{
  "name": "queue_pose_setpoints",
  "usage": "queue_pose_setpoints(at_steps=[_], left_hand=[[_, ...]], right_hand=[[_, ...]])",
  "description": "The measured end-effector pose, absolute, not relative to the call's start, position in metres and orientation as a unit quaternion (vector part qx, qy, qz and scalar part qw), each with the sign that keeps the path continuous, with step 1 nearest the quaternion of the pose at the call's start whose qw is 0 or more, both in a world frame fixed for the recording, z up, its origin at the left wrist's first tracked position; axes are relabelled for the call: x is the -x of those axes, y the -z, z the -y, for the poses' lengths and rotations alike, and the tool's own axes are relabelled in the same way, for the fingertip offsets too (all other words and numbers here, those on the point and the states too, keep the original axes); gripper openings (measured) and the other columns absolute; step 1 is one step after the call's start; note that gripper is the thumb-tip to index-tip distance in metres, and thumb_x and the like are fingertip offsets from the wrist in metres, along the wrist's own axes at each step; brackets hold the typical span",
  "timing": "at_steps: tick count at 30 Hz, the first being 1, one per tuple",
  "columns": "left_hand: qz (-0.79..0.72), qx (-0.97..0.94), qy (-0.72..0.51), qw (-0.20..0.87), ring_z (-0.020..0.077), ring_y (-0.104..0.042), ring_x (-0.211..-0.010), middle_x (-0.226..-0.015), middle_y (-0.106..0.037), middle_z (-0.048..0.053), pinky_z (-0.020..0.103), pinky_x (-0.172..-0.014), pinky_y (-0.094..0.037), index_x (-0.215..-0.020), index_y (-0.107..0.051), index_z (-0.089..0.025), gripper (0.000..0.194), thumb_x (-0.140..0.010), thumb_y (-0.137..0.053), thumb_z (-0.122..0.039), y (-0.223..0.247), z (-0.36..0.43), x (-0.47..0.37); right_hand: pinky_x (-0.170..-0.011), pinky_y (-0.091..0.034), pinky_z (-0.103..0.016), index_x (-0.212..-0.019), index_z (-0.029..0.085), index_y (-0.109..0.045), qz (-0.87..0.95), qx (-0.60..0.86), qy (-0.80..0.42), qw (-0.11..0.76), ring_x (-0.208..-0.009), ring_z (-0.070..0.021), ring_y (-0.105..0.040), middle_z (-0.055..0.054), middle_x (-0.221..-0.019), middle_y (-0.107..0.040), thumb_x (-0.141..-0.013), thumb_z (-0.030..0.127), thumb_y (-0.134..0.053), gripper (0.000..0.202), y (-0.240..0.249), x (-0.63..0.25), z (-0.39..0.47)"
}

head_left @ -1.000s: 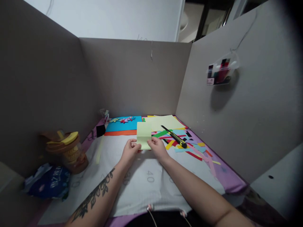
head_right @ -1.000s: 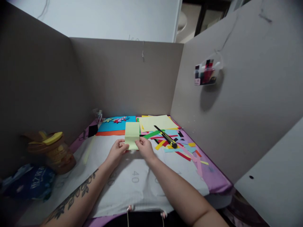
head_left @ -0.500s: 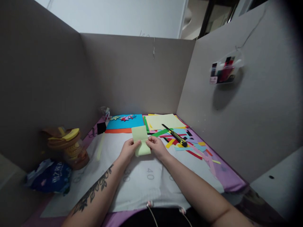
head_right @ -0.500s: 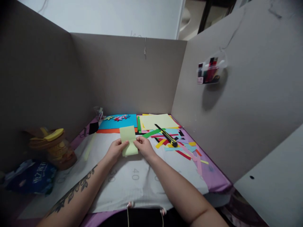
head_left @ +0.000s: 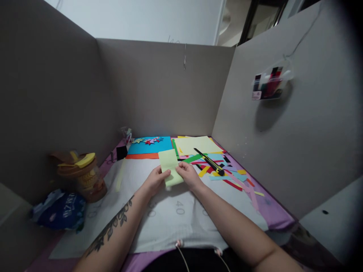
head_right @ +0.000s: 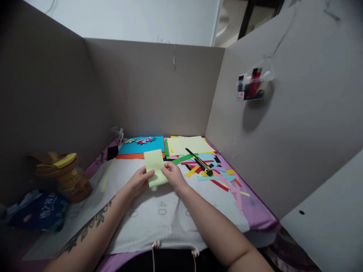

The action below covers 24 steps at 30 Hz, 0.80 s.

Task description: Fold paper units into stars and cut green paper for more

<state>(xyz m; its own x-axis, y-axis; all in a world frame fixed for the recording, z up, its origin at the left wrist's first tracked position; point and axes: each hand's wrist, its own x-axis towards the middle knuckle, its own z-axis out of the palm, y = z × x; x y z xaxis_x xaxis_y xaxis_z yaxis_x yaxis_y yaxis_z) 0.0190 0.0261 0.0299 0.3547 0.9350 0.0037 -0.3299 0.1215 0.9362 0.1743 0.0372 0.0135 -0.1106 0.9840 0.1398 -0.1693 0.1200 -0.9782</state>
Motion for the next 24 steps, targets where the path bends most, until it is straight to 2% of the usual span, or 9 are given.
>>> queue_pose_setpoints(at_steps=[3,6,11,18,24], left_hand=[[-0.322,-0.418,-0.455,0.717,0.0271,-0.065,-0.080,-0.093,-0.069,0.015,0.035,-0.073,-0.049,-0.101,-0.065,-0.009,0.053,-0.059,-0.077,-0.038,-0.028,-0.023,-0.024],[-0.298,-0.394,-0.487,0.720,0.0293,-0.063,-0.090,-0.103,-0.067,0.015,0.038,-0.077,-0.050,-0.111,-0.062,-0.011,0.055,-0.067,-0.069,-0.044,-0.027,-0.026,-0.024],[-0.242,-0.388,-0.540,0.707,0.0318,-0.058,-0.105,-0.120,-0.060,0.015,0.038,-0.078,-0.051,-0.116,-0.060,-0.012,0.056,-0.074,-0.061,-0.049,-0.031,-0.032,-0.017],[-0.186,-0.375,-0.554,0.720,0.0291,-0.057,-0.107,-0.115,-0.063,0.016,0.035,-0.086,-0.048,-0.109,-0.061,-0.009,0.047,-0.080,-0.056,-0.045,-0.035,-0.026,-0.017],[-0.192,-0.353,-0.564,0.721,0.0288,-0.062,-0.099,-0.109,-0.066,0.014,0.035,-0.077,-0.051,-0.124,-0.051,-0.013,0.056,-0.080,-0.056,-0.047,-0.034,-0.024,-0.020]], right_hand=[[-0.048,-0.033,-0.021,-0.068,0.018,-0.051,0.535,0.379,-0.542,0.526,-0.050,-0.0093,-0.044,0.004,-0.059,-0.053,-0.068,0.041,-0.066,0.027,-0.013,-0.170,-0.034],[-0.050,-0.037,-0.021,-0.072,0.018,-0.056,0.522,0.360,-0.564,0.529,-0.053,-0.0105,-0.048,0.002,-0.063,-0.057,-0.068,0.045,-0.067,0.030,-0.015,-0.169,-0.032],[-0.056,-0.042,-0.023,-0.081,0.015,-0.064,0.520,0.292,-0.654,0.466,-0.058,-0.0118,-0.056,-0.002,-0.067,-0.064,-0.063,0.042,-0.074,0.034,-0.015,-0.165,-0.026],[-0.055,-0.042,-0.021,-0.078,0.011,-0.066,0.464,0.273,-0.699,0.471,-0.055,-0.0099,-0.056,-0.003,-0.065,-0.065,-0.060,0.038,-0.079,0.034,-0.005,-0.153,-0.022],[-0.050,-0.039,-0.020,-0.075,0.012,-0.064,0.450,0.262,-0.696,0.494,-0.051,-0.0097,-0.056,-0.003,-0.060,-0.065,-0.063,0.039,-0.077,0.033,-0.002,-0.147,-0.019]])
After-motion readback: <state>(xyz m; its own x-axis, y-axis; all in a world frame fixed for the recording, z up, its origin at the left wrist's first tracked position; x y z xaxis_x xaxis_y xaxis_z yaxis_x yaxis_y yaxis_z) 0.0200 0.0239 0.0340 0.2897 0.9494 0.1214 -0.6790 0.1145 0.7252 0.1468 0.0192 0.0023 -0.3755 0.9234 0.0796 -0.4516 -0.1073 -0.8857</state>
